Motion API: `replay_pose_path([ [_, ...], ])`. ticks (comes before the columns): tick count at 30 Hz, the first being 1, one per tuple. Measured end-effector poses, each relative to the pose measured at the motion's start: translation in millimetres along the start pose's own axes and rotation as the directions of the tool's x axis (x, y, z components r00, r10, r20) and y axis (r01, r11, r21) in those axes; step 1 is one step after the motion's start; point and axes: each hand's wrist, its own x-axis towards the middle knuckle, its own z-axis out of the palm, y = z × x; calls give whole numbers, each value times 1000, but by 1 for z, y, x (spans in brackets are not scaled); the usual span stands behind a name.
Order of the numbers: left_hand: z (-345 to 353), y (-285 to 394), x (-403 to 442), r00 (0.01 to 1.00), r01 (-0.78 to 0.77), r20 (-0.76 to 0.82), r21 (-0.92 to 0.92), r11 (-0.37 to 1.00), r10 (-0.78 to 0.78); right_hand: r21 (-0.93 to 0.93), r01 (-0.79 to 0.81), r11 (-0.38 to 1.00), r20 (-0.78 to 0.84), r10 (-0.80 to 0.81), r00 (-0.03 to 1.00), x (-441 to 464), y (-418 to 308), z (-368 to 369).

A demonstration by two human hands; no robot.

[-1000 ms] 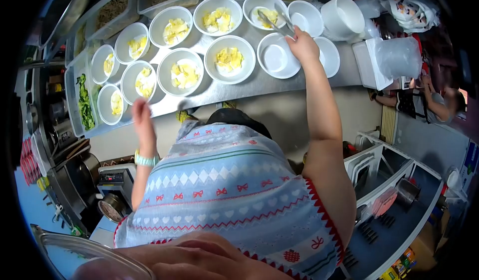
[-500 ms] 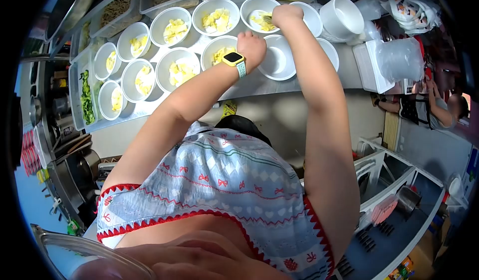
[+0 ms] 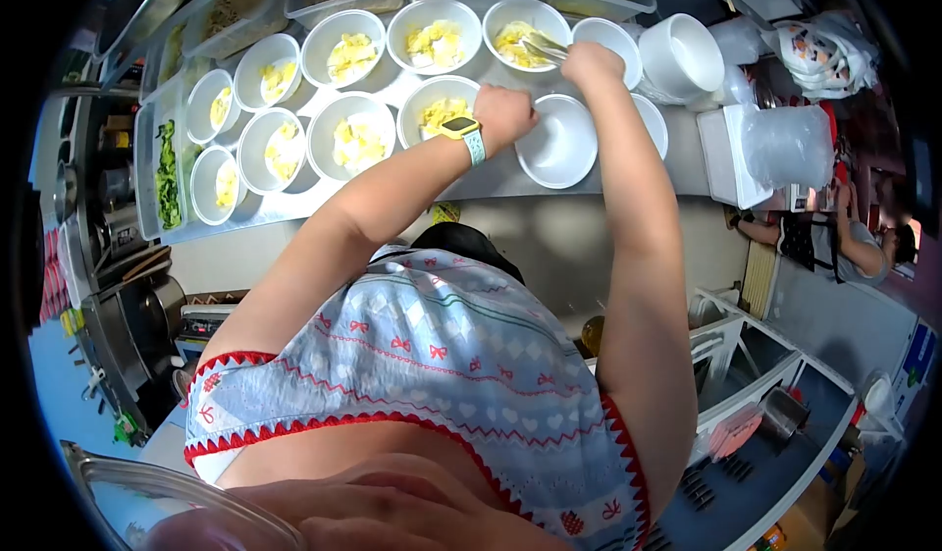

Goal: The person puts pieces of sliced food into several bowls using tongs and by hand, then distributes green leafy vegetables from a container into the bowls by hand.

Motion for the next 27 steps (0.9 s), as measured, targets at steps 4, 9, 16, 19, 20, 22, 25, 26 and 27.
replay_pose_path([
  [4,-15,-16,-31,997,50,-36,-401,915,-70,503,242,830,-244,-132,961,0,43,33],
  [9,-60,-80,-133,974,222,227,-913,341,-26,993,6,-122,-26,-163,986,-78,64,46],
  [16,-130,-200,-324,940,-2,141,-909,-416,-312,827,-182,-532,-68,-415,907,-133,9,88],
  [19,-173,-239,-416,907,-272,-79,-860,-431,-413,825,-179,-536,-198,-570,797,-184,-82,66],
  [20,-173,-242,-439,906,-277,-84,-859,-430,-415,852,-141,-504,-242,-618,748,-199,-105,61],
  [22,-163,-227,-459,811,-461,-201,-798,-389,-549,901,-58,-429,-241,-609,756,-200,-134,78],
  [25,-183,-344,-532,753,-514,-212,-781,-355,-623,964,43,-263,-201,-612,765,-204,-316,28],
  [26,-207,-398,-562,694,-561,-224,-764,-318,-685,979,73,-192,-176,-606,776,-211,-399,-1],
  [27,-219,-437,-584,657,-583,-250,-766,-269,-712,984,175,-39,-167,-553,816,-217,-463,-24],
])
